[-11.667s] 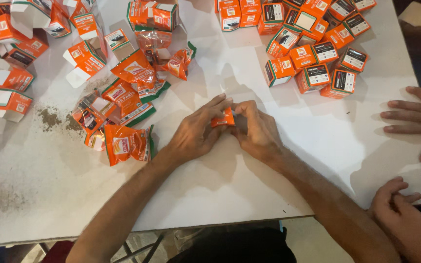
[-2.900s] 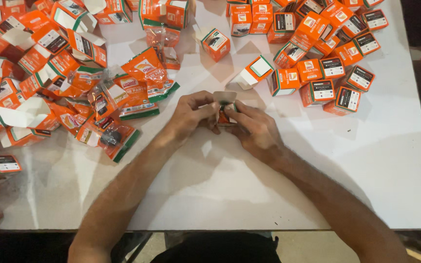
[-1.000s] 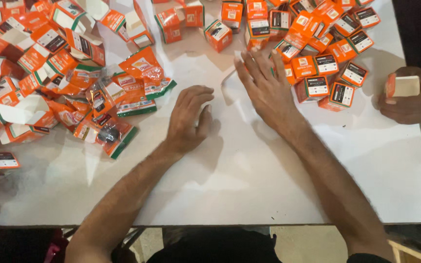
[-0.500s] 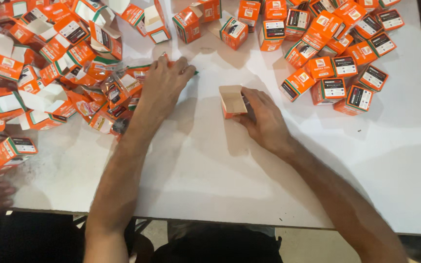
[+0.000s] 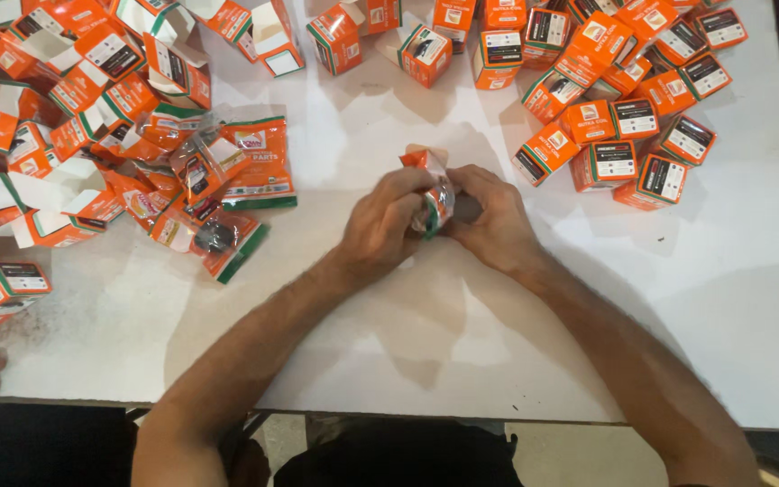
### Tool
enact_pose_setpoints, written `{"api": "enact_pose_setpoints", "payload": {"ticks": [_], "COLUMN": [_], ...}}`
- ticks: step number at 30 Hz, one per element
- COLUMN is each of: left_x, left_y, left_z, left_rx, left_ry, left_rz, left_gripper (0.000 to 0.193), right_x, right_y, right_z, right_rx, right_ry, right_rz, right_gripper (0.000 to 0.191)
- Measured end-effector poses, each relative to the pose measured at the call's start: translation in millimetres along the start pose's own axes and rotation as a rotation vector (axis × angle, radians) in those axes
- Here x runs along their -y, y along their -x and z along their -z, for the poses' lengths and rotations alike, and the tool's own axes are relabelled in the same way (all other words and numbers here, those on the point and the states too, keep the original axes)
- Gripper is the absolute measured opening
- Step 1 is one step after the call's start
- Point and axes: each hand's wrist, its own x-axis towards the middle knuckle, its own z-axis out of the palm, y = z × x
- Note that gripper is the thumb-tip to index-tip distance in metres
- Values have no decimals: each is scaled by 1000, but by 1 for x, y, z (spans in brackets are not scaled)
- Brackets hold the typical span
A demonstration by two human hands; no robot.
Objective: The person folds flat orange cartons into open boxes and places sealed sachets inside, then closes the box flaps and sets the finished box on the table with the pile. Other people at the table handle boxes at the same time.
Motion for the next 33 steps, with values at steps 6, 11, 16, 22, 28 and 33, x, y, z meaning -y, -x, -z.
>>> {"api": "enact_pose_setpoints", "payload": {"ticks": [6, 11, 16, 22, 28, 33], "left_x": [-1, -2, -4, -9, -10, -11], "left_y": [-4, -3, -5, -4, -10, -19], "left_z": [19, 13, 6, 9, 5, -3], "left_rx": [115, 50, 32, 138, 153, 151], "left_ry": [-172, -152, -81, -139, -358, -344], "left_rz": [18, 111, 260, 111, 240, 381], "left_gripper": [59, 45, 46, 41, 32, 13], "right_x": [-3, 0, 0, -4, -2, -1], "right_y": [3, 2, 0, 2, 4, 7], "right_z": [-2, -1, 0, -4, -4, -5], "right_rx": [-35, -47, -7, -91, -80, -89], "right_ry": [18, 20, 15, 100, 123, 170], "right_rz": [-26, 20, -40, -13, 80, 99], "right_gripper": [57, 61, 58, 52, 64, 66]}}
